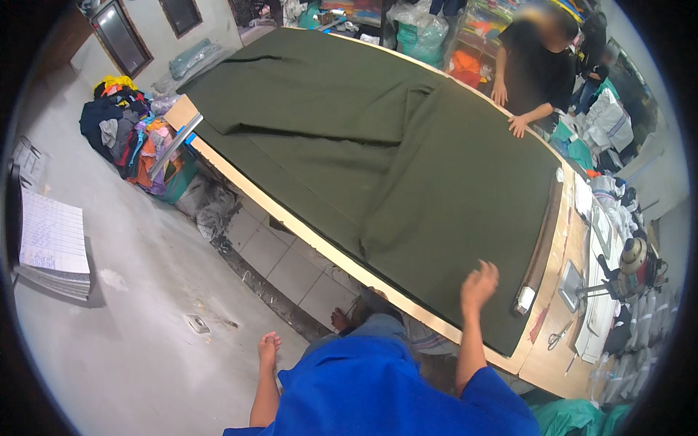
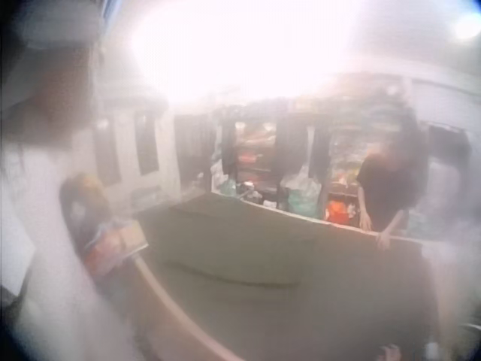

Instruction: The person uses a long metal ruler and a rotary cutter to cut a large piece of green fabric on a wooden table. They repeatedly measure, align the ruler, and slice the fabric into sections, working alongside a coworker who assists with holding and folding the material.

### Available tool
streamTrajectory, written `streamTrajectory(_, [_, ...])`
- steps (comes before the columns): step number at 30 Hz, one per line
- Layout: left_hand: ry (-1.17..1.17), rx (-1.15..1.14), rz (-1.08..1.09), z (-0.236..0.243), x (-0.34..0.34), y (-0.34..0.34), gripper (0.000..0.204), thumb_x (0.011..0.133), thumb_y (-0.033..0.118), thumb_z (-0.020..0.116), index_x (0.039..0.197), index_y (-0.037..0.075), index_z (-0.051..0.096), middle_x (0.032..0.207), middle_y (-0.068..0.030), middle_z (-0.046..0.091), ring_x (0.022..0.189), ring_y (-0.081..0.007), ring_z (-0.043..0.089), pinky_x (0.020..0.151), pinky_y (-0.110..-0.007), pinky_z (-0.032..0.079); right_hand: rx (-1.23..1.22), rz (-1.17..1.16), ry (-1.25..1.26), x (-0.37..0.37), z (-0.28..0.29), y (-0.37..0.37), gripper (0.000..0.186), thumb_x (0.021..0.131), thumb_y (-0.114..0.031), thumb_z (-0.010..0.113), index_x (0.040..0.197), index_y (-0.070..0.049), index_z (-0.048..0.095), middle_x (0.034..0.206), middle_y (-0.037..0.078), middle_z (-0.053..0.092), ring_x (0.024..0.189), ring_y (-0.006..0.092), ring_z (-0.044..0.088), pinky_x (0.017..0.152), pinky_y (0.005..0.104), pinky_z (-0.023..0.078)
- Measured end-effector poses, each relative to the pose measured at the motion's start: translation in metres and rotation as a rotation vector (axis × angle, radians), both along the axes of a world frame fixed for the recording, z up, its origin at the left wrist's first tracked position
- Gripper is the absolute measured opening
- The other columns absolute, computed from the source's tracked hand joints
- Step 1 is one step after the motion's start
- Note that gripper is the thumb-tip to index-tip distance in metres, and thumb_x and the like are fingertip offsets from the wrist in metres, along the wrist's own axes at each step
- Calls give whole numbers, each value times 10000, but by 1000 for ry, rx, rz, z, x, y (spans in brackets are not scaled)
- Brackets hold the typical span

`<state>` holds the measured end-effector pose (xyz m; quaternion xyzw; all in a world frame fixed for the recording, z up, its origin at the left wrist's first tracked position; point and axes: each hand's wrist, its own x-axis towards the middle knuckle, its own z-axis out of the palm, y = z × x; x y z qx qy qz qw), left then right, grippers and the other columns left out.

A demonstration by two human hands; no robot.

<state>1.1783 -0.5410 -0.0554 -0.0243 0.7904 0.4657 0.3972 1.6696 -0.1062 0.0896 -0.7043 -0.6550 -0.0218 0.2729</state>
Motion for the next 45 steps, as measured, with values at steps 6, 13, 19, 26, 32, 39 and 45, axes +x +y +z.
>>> streamTrajectory(6, [-62, 45, 77, 11, -54, 16, 328, 1123, 246, 516, 1352, 42, 633, 1189, -115, 735, 1035, -184, 694, 933, -334, 543, -184, 606, 365, -262, 28, 33, 427, 1003, -82, 578, 1429, -82, 607, 1398, 210, 606, 1253, 433, 621, 1046, 486, 526])
streamTrajectory(13, [38, 232, -87, 73, -161, 150, 392, 1140, 330, 525, 1393, 45, 617, 1215, -112, 723, 1071, -180, 682, 955, -332, 535, -490, 274, 194, -391, -15, 126, 557, 1037, -173, 532, 1571, -36, 456, 1075, 294, 736, 995, 507, 712, 884, 592, 559])
streamTrajectory(19, [96, 276, -144, 118, -272, 269, 397, 1138, 332, 534, 1390, 38, 619, 1222, -116, 720, 1082, -180, 685, 962, -331, 535, -490, 139, 246, -418, -37, 136, 525, 1045, -193, 534, 1558, -119, 453, 1283, 292, 690, 1117, 485, 685, 949, 575, 546])
streamTrajectory(26, [95, 390, -155, 146, -401, 394, 385, 1128, 318, 562, 1381, 34, 626, 1259, -138, 715, 1098, -197, 689, 970, -335, 540, -571, -37, 214, -453, -10, 148, 564, 1047, -208, 538, 1586, -196, 373, 1310, 276, 679, 1103, 479, 695, 922, 586, 550])
streamTrajectory(32, [89, 491, -166, 147, -518, 511, 408, 1094, 290, 627, 1413, 40, 592, 1359, -118, 677, 1162, -191, 664, 969, -338, 536, -467, -124, 172, -467, -27, 153, 339, 1067, -214, 526, 1396, -131, 528, 1120, 247, 748, 1016, 493, 706, 856, 596, 531])
streamTrajectory(39, [-49, 536, -48, 68, -725, 628, 631, 1075, 291, 626, 1607, 60, 378, 1642, -181, 406, 1400, -317, 574, 943, -379, 557, -536, -734, 1564, -537, -46, 110, 412, 1057, -238, 549, 1421, -56, 486, 1233, 195, 693, 943, 354, 746, 772, 484, 627])
streamTrajectory(45, [-22, 148, -121, 55, -803, 708, 525, 1037, 310, 630, 1466, 16, 554, 1372, -158, 696, 882, -138, 734, 459, -194, 375, 60, -1006, 1736, -614, -44, 108, 559, 976, -152, 585, 1482, 35, 440, 1495, 262, 499, 1241, 417, 643, 963, 557, 612])
